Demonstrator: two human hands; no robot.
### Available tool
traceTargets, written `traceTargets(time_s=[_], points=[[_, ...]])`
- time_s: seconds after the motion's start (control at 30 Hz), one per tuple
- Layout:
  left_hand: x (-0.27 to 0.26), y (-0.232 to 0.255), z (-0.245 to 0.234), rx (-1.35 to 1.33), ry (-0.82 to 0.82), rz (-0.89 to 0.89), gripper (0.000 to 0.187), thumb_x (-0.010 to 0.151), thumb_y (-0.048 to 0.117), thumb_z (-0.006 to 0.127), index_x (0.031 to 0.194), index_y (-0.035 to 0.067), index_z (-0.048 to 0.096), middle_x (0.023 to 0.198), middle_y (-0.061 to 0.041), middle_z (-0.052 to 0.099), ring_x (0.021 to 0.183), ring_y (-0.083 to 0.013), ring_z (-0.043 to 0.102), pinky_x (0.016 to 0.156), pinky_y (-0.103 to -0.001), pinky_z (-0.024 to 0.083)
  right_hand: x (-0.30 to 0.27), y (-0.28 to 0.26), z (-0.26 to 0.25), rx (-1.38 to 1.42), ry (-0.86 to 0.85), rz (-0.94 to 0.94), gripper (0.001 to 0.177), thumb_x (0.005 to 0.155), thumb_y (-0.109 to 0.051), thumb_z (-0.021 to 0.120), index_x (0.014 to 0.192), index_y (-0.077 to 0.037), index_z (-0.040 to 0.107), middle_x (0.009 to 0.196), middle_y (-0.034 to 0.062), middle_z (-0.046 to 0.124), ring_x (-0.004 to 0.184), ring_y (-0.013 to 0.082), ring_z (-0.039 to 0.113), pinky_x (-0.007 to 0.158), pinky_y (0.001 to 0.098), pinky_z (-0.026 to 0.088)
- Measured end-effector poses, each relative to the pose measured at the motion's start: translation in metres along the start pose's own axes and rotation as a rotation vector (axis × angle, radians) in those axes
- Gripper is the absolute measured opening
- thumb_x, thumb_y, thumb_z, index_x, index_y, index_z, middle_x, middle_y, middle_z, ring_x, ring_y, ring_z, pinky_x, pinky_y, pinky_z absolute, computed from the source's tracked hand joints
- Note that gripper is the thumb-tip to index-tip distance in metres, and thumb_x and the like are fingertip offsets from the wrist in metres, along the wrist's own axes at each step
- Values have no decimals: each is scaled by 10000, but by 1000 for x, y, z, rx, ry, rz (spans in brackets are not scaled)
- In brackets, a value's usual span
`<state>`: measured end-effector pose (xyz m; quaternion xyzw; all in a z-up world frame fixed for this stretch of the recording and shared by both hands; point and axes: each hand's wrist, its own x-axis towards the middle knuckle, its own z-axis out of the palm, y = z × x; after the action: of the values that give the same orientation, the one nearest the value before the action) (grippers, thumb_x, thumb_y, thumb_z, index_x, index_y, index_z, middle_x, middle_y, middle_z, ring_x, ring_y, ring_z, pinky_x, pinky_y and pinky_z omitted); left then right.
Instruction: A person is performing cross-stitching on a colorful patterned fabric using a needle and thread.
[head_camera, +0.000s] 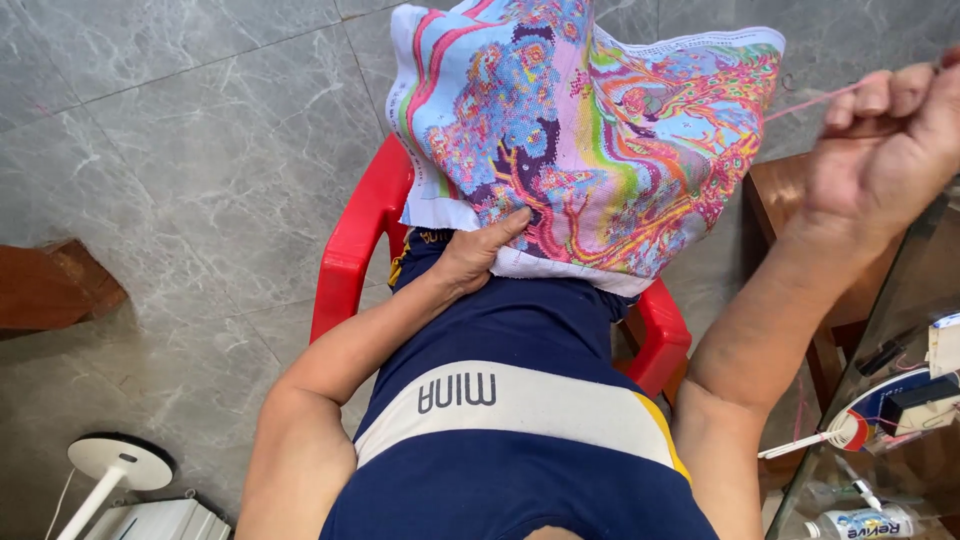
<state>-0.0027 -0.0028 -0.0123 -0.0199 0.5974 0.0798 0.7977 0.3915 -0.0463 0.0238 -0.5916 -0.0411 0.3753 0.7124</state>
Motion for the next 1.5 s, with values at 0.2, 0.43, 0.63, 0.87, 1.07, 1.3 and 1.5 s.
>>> traceTargets(time_s=[0.2, 0.43, 0.63, 0.87, 1.07, 1.3, 1.5], points=[[-2, 8, -2, 58, -54, -71, 554, 716, 185, 804, 1217, -11, 672, 1349, -158, 644, 1285, -207, 594, 1144, -334, 461, -50, 9, 28, -2, -15, 2, 106, 1149, -160, 621, 1251, -135, 627, 854, 43, 468, 810, 207, 523, 749, 375, 496], [58, -39, -44, -24, -251, 131, 269, 871, 136, 816, 1102, 21, 740, 943, -171, 770, 828, -314, 756, 639, -441, 658, -153, 62, 87, -657, -411, -87, 140, 1027, 55, 667, 1023, -64, 739, 827, 116, 623, 707, 194, 643, 648, 357, 567], [33, -22, -19, -26, -254, 205, 319, 860, 141, 834, 1126, 6, 719, 957, -172, 765, 835, -317, 751, 642, -454, 656, -182, 104, 100, -983, -504, -420, 179, 945, -15, 786, 1082, -118, 839, 765, 104, 552, 661, 276, 609, 625, 374, 520], [32, -21, -19, -40, -235, 202, 318, 859, 133, 831, 1129, 7, 721, 954, -171, 765, 829, -323, 755, 638, -454, 656, -183, 100, 110, -1089, -539, -547, 109, 956, -32, 759, 1038, -78, 813, 737, 93, 508, 657, 324, 621, 630, 396, 528], [39, -27, -24, -31, -236, 223, 339, 855, 130, 839, 1144, 5, 715, 973, -175, 762, 839, -329, 752, 636, -458, 656, -181, 101, 112, -1114, -552, -548, 96, 969, -32, 736, 1043, -63, 790, 730, 91, 492, 665, 336, 620, 613, 402, 524], [43, -31, -26, -27, -229, 270, 351, 853, 122, 843, 1157, 6, 712, 984, -168, 761, 864, -320, 749, 664, -461, 652, -178, 101, 112, -1114, -570, -562, 85, 966, -28, 729, 1030, -56, 778, 730, 93, 488, 671, 348, 621, 620, 408, 531], [5, 5, 1, 96, -231, 438, 361, 858, 95, 838, 1178, 6, 697, 1038, -158, 750, 951, -303, 722, 759, -461, 633, -178, 104, 115, -1162, -580, -612, 76, 969, -31, 719, 1012, -63, 772, 725, 85, 478, 672, 338, 616, 631, 404, 536]])
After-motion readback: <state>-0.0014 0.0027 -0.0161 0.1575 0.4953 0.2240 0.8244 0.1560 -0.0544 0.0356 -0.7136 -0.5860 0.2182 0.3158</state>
